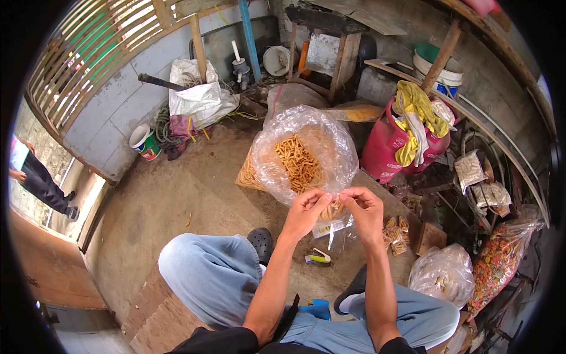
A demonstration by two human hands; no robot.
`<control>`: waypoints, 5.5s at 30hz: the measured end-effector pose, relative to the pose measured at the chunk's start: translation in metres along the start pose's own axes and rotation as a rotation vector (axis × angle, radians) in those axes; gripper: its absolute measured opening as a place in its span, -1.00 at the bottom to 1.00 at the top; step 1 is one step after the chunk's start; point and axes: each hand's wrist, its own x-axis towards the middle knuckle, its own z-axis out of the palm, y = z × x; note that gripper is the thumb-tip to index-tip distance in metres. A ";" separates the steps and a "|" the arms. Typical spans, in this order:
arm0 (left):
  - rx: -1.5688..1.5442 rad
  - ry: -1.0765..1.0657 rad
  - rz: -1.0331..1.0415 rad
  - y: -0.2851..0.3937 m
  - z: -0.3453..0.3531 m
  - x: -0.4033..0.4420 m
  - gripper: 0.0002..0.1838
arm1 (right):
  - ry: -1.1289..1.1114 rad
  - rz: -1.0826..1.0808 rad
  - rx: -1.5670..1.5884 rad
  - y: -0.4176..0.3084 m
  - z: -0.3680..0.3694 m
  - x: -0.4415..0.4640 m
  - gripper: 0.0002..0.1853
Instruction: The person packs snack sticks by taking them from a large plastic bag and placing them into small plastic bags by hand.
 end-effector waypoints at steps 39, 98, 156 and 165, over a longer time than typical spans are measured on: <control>-0.013 0.184 0.056 -0.019 0.000 0.003 -0.83 | -0.186 0.183 -0.080 0.020 -0.004 0.001 -0.75; 0.005 0.233 0.039 -0.014 0.030 0.010 -0.79 | 0.116 0.037 0.064 0.013 -0.003 0.003 -0.86; -0.069 0.234 -0.034 0.012 -0.003 -0.002 -0.79 | -0.039 -0.332 -0.387 0.012 0.021 -0.006 -0.66; -0.116 0.201 -0.028 0.013 -0.004 -0.002 -0.78 | -0.117 -0.619 -0.784 0.006 0.018 -0.005 -0.48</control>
